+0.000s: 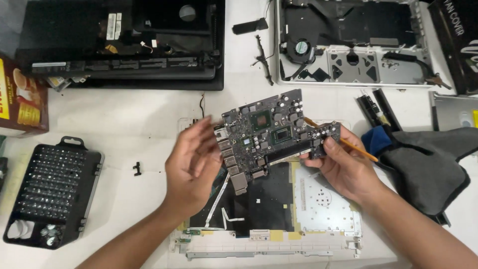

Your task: Cleaning a laptop motherboard and internal components using a soft brush to remove dust.

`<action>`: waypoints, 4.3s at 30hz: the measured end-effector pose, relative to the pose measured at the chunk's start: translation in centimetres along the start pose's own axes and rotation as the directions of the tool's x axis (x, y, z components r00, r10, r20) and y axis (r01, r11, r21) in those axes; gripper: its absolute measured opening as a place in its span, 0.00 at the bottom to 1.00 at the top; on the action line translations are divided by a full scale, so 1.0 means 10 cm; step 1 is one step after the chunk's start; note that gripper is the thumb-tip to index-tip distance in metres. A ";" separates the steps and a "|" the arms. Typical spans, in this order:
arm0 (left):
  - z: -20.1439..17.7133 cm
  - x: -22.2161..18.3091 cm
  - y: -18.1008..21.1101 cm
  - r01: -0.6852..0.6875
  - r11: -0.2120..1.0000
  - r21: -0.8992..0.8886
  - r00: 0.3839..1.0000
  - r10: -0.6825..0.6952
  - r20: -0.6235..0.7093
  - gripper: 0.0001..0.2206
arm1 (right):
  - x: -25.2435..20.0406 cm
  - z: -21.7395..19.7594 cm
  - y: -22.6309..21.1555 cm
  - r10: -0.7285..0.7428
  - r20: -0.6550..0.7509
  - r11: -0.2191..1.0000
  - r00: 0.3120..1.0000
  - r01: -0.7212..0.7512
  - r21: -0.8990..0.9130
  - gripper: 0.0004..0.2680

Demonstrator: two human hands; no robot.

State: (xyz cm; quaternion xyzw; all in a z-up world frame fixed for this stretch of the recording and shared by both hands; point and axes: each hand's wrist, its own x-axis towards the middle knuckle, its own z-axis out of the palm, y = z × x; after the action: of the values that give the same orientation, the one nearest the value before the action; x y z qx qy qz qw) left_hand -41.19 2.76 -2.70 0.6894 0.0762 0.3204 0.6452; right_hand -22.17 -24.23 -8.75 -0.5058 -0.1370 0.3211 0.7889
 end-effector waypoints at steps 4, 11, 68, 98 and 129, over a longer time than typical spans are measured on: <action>-0.16 -0.24 -0.50 0.372 0.902 -0.219 0.925 -0.340 0.171 0.22 | 0.03 0.12 -0.01 0.009 0.007 1.000 1.000 -0.009 -0.029 0.11; -0.08 -0.05 0.02 0.457 0.889 0.043 0.840 -0.447 0.308 0.10 | 0.04 0.38 -0.18 0.099 0.108 0.992 0.989 -0.106 0.063 0.07; -0.03 -0.09 0.11 0.837 0.464 0.291 0.396 -0.879 0.264 0.18 | 0.07 0.51 -0.46 -0.329 0.200 0.669 0.923 0.377 -0.640 0.14; 0.13 -0.07 0.05 0.922 0.352 0.161 0.149 -0.708 0.691 0.29 | -0.29 0.80 -0.51 0.083 0.556 0.695 0.827 0.352 -0.627 0.09; 0.08 -0.50 -0.55 0.923 0.375 -0.084 0.294 -0.549 0.783 0.30 | -0.04 1.04 -0.37 0.090 0.594 0.693 0.799 0.378 -0.614 0.05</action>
State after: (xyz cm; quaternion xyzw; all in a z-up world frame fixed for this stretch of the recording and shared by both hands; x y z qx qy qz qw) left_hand -42.99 0.34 -9.57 0.4157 0.0855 -0.2858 0.8592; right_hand -26.75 -18.18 -0.75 -0.6313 -0.5250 0.3155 0.4756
